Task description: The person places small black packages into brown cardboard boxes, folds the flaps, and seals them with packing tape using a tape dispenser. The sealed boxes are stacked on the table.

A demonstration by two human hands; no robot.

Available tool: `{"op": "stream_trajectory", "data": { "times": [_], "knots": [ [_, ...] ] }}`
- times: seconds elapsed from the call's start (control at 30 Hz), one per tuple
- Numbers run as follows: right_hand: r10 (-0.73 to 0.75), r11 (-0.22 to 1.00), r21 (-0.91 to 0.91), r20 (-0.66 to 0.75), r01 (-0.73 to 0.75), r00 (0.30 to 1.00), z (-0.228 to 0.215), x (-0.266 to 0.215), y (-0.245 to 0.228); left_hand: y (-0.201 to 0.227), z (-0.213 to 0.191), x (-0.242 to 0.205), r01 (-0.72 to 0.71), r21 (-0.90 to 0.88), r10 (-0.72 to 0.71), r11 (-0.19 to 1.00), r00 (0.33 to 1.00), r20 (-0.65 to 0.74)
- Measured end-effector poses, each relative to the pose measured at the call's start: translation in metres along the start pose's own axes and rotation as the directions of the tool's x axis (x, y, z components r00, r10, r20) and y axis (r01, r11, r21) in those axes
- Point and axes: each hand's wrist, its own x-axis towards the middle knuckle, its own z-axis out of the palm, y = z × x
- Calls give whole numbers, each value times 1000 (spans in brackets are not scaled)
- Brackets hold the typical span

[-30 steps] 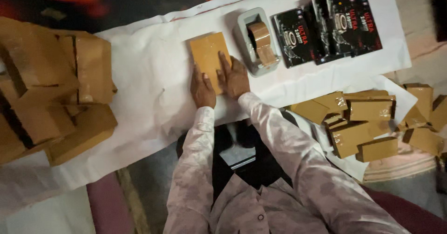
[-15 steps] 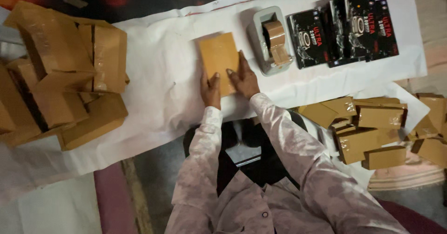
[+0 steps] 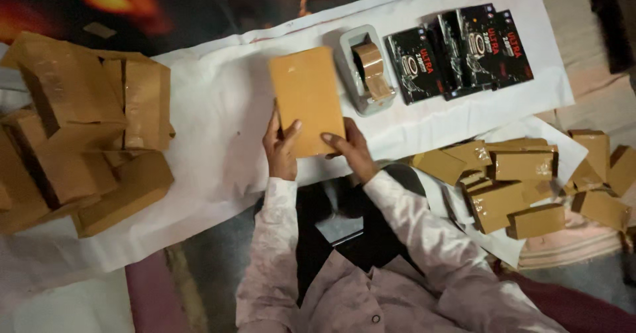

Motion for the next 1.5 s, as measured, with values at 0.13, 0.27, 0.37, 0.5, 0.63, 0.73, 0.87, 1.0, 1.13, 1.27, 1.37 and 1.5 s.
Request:
{"op": "stream_trajectory", "data": {
  "times": [0.13,0.27,0.37,0.5,0.63,0.73,0.87,1.0,1.13,1.27,1.37,1.5],
  "knots": [
    [-112,985,126,-46,117,993,-46,-11,-28,16,15,19,6,-93,16,996,971,237],
    [-232,924,233,-287,303,929,-118,18,-51,-12,20,18,-13,170,5,985,999,46],
    [-297,910,174,-361,377,884,-179,75,-64,-40,0,3,-101,614,192,783,978,-83],
    [-231,920,162,-512,357,827,-246,160,-70,-70,-38,-32,25,618,152,785,961,-232],
    [-82,951,203,-561,233,824,-286,228,-89,-78,-54,-44,50,662,172,748,948,-266],
    [-28,983,125,-620,134,784,-291,233,-87,-79,-56,-42,2,699,211,715,953,-218],
    [-294,955,-178,-469,237,833,-248,176,-41,-91,-48,-39,20,672,159,740,966,-205],
    [-117,962,-270,-267,42,957,-190,80,22,-108,-43,-41,47,557,89,829,973,-213],
    [-215,904,-425,-354,49,910,-158,43,37,-116,-51,-50,91,469,34,878,968,-250],
    [-529,727,-640,-291,249,797,-167,54,28,-119,-62,-49,138,366,-23,921,954,-300],
    [-617,687,-672,-337,278,712,-177,66,38,-118,-73,-42,231,224,-143,947,926,-350],
    [-623,748,-550,-391,370,678,-190,86,64,-116,-86,-31,368,114,-282,923,848,-448]
  ]
}}
